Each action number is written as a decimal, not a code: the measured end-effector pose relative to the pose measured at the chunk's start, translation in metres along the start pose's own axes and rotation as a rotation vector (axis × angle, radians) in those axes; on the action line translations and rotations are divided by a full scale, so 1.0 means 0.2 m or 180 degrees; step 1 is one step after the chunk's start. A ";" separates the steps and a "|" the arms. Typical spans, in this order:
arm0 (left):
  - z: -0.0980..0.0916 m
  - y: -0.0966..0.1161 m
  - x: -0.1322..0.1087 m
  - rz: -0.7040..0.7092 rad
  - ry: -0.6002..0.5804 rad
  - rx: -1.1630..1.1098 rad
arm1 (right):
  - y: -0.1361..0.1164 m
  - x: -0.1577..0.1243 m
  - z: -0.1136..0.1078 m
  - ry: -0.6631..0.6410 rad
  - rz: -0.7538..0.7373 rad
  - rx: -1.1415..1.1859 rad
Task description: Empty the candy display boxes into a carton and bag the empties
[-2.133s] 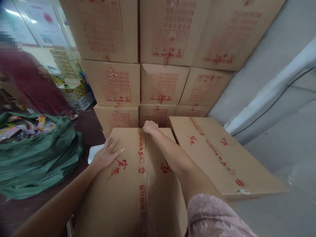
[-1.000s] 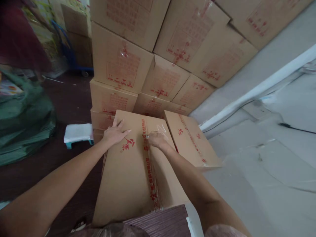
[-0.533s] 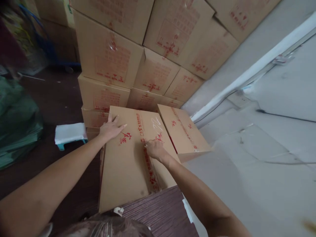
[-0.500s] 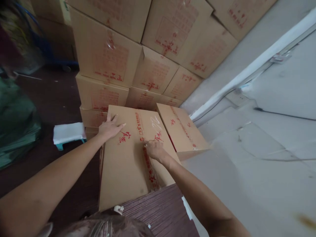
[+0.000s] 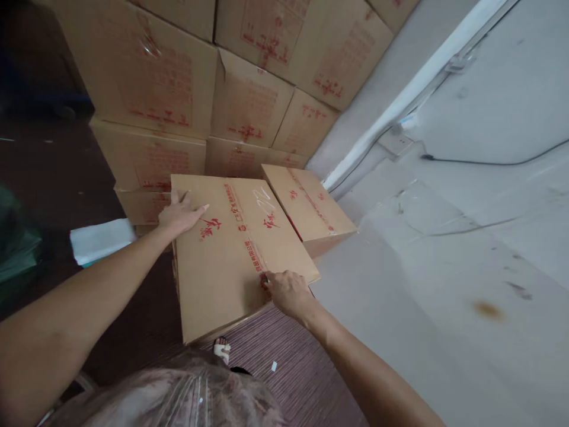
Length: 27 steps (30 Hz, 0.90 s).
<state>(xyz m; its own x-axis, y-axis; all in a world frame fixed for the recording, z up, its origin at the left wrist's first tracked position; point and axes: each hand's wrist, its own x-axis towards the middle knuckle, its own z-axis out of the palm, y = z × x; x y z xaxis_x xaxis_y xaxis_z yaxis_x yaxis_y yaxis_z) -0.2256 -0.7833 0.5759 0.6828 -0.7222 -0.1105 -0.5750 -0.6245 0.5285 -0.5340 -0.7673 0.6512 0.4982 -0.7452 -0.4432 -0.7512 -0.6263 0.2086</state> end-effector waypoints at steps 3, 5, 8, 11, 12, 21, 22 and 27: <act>0.00 0.00 -0.01 0.0024 0.0029 0.0014 | 0.01 -0.07 0.03 -0.0040 0.0044 0.0062; 0.00 0.00 -0.01 0.0036 0.0040 0.0022 | 0.02 -0.12 0.06 -0.0007 0.0191 0.0112; 0.00 0.00 0.00 0.0023 0.0024 0.0019 | 0.05 -0.21 0.19 -0.0084 0.0159 0.0279; 0.01 0.00 0.01 -0.0004 0.0031 0.0015 | 0.12 -0.32 0.41 -0.0057 0.0006 0.0947; 0.01 0.00 0.01 0.0002 0.0032 0.0012 | 0.15 -0.35 0.47 0.0196 0.0179 0.1306; 0.03 -0.02 0.01 0.0047 0.0199 -0.0140 | 0.34 -0.25 0.56 0.2561 0.1298 0.2919; 0.03 -0.03 0.01 0.0076 0.0195 -0.0120 | 0.35 -0.21 0.55 0.2722 0.1399 0.2913; -0.02 -0.05 0.11 0.0093 0.0474 0.0147 | 0.40 0.09 0.53 0.3235 0.1793 0.2950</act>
<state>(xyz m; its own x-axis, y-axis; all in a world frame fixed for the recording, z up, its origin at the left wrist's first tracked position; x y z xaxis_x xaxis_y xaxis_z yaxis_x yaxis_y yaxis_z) -0.2036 -0.7928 0.5714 0.7229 -0.6902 0.0323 -0.6133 -0.6195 0.4900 -0.6303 -0.8069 0.5678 -0.1561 -0.9157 0.3703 -0.7505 -0.1338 -0.6472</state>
